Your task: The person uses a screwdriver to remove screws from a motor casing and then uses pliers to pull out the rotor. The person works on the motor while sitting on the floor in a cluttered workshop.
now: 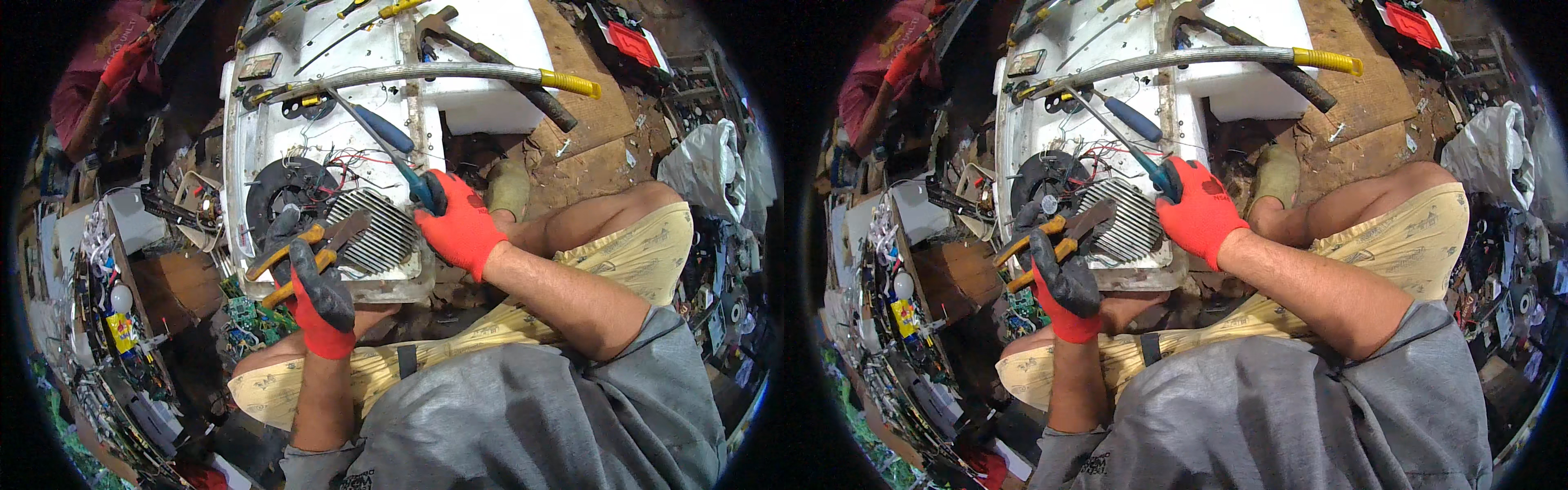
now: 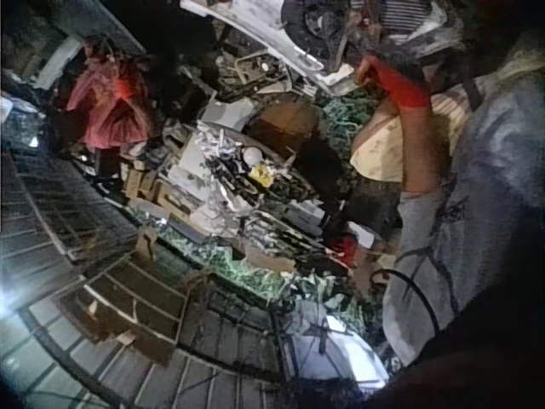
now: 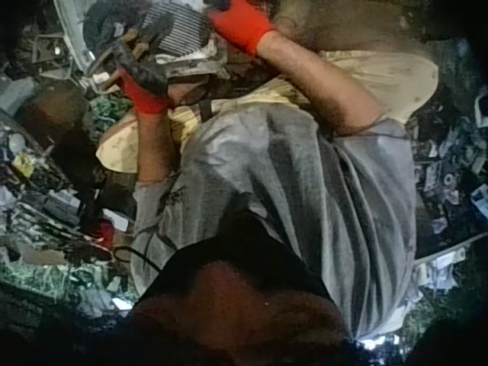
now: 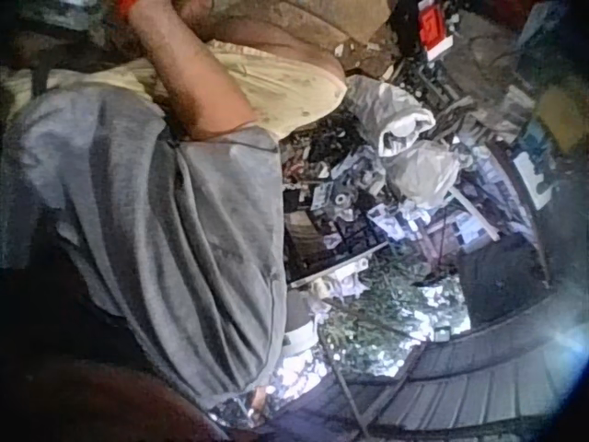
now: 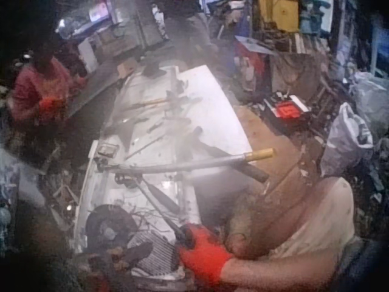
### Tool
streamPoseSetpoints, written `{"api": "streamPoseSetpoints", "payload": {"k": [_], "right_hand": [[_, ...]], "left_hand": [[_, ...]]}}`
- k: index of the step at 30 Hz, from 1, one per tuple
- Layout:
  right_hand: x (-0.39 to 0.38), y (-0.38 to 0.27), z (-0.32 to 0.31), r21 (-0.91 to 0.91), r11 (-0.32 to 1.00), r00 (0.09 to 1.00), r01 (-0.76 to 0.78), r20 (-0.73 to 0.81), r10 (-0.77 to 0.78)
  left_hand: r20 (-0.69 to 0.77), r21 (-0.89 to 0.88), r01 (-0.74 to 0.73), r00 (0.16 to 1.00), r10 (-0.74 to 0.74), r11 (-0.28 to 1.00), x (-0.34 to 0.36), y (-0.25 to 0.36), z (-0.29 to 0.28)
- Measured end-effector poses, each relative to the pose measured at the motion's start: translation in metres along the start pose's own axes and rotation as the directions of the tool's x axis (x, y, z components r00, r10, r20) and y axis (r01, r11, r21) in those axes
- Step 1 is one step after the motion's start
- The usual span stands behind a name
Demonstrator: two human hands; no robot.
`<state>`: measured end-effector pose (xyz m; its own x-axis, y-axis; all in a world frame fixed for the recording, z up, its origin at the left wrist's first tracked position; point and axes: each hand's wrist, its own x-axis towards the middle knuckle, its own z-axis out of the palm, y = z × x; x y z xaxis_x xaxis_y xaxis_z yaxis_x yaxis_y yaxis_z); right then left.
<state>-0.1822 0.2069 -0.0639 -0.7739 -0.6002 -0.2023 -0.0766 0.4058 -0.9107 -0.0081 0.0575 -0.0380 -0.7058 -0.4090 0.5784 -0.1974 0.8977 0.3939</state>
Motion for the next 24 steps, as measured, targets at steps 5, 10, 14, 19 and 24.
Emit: {"api": "streamPoseSetpoints", "payload": {"k": [5,10,14,19,24], "right_hand": [[-0.003,-0.006,0.002,0.014,0.991,0.983,-0.135,0.128,0.132],[-0.015,-0.004,0.012,0.050,0.986,0.963,-0.161,0.225,0.146],[-0.019,-0.002,0.015,0.034,0.982,0.956,-0.187,0.236,0.174],[-0.017,-0.008,0.015,-0.001,0.965,0.930,-0.262,0.267,0.253],[-0.020,-0.012,0.013,-0.003,0.974,0.936,-0.228,0.275,0.220]], "left_hand": [[0.020,-0.189,0.177,0.984,-0.176,0.966,0.013,0.008,0.007],[0.041,-0.357,0.374,0.922,-0.386,0.856,0.028,0.025,0.006],[0.084,-0.547,0.539,0.796,-0.599,0.640,0.031,0.031,0.003],[0.077,-0.608,0.594,0.705,-0.705,0.527,0.027,0.031,-0.005],[0.122,-0.470,0.598,0.773,-0.623,0.650,0.036,0.021,-0.017]]}}
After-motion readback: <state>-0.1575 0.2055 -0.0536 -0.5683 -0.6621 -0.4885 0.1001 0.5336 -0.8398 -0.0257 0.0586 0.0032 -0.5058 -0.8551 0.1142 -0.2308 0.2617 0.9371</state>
